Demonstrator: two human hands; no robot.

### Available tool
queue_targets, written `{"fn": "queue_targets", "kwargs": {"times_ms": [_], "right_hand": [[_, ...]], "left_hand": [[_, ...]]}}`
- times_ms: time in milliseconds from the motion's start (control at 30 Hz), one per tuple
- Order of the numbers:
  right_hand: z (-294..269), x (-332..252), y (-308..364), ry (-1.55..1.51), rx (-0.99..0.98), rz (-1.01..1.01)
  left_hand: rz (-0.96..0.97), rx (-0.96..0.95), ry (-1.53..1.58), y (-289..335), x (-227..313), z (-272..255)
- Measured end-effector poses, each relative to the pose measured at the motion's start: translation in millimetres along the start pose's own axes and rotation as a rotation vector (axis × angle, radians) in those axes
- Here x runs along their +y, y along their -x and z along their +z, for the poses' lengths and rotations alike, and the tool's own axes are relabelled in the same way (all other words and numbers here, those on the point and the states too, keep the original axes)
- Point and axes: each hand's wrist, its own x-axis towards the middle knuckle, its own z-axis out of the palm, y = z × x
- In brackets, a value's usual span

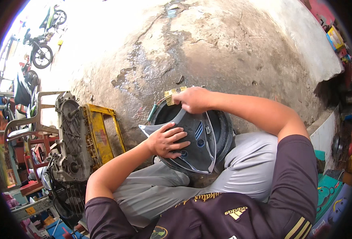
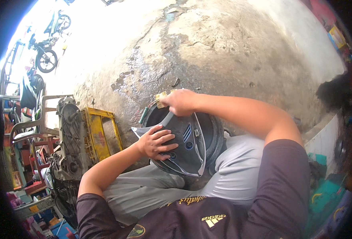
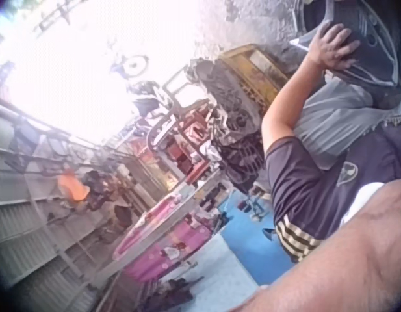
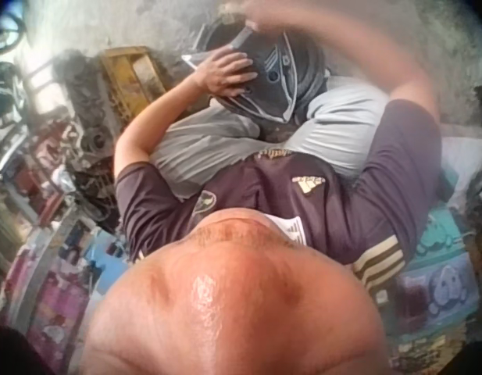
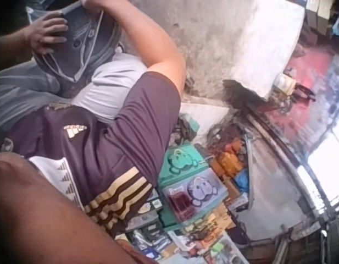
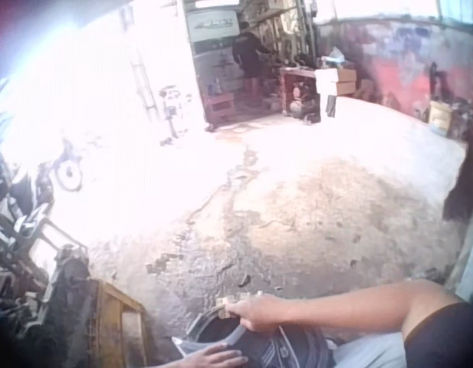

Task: The person prepares a motorcycle cowling by attaching a small plastic clip, then aligns and installs a transparent visor onto the cowling by hand.

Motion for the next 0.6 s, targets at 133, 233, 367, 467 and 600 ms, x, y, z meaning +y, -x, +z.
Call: {"fn": "queue_targets", "kwargs": {"times_ms": [133,233,367,467,600], "right_hand": [[-12,37,4,-0.035,0.071,0.123],[0,9,3,-0.038,0.098,0.130],[9,-24,5,-0.012,0.004,0.021],[5,20,3,-0.024,0.090,0.084],[8,30,3,-0.074,0.160,0.125]], "left_hand": [[0.033,-0.003,-0.025,-7,-2,3],[0.034,0.009,-0.031,-3,-1,5],[0.010,0.013,-0.022,4,0,5],[0.029,0.017,-0.018,-5,-2,3],[0.025,0.019,-0.003,-5,-4,3]]}}
